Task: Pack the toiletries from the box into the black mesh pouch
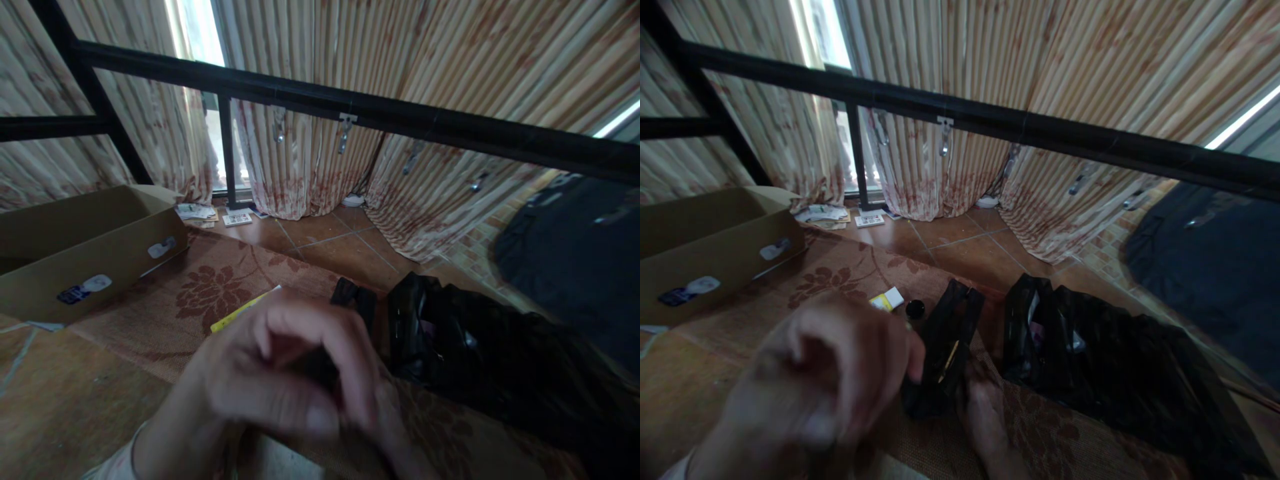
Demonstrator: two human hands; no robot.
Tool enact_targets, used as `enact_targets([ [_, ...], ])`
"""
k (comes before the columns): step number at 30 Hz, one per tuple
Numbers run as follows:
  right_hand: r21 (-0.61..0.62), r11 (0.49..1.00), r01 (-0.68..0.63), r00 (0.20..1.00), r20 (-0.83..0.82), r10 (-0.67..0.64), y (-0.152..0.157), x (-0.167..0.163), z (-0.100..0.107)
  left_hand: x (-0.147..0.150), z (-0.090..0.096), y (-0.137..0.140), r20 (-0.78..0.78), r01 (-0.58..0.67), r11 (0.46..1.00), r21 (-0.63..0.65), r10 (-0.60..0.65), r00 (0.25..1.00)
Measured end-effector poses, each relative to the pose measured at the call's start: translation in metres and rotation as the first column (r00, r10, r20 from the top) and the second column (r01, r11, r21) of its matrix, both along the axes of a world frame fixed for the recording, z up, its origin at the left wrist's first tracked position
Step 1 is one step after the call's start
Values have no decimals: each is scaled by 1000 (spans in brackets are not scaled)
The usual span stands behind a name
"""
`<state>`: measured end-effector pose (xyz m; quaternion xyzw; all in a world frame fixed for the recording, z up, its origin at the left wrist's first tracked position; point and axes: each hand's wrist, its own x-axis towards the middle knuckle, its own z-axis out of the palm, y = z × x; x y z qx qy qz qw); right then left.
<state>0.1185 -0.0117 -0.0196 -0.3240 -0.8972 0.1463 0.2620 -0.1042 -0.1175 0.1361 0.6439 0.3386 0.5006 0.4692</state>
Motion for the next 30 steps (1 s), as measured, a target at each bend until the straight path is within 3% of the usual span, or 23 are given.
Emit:
enact_targets([
  [2,-11,1000,-19,997,77,20,1,1,-5,-25,12,40,-31,-89,995,-52,87,996],
  [3,-12,1000,-23,994,106,24,1,1,-7,-35,8,54,-81,-137,987,-81,131,988],
  [6,8,1000,-25,991,129,24,2,2,-9,-55,-31,78,-267,-354,930,-98,318,910],
  [8,14,1000,-26,993,119,25,1,1,-8,-60,-60,85,-480,-479,877,-32,406,777],
  [10,0,1000,-18,993,118,18,0,0,-6,-57,-78,89,-673,-507,862,6,378,636],
  [12,-15,1000,-4,991,131,6,-1,0,-4,-50,-86,92,-800,-503,864,27,320,508],
  [15,-25,1000,8,992,130,-5,-2,0,-3,-37,-90,96,-894,-532,844,67,288,344],
  [18,-27,1000,-5,995,104,8,-2,0,-3,-27,-102,101,-931,-579,812,79,268,249],
  [22,-66,998,18,995,104,-11,-2,-1,-1,-24,-122,108,-936,-602,792,101,280,213],
  [25,-84,996,27,994,111,-18,-3,-2,1,-24,-124,112,-930,-597,795,106,291,223],
  [27,-96,995,35,994,109,-24,-4,-2,2,-26,-119,113,-907,-604,792,89,315,279],
  [30,-114,993,38,996,84,-29,-4,-2,3,-31,-106,112,-803,-618,785,36,391,450],
])
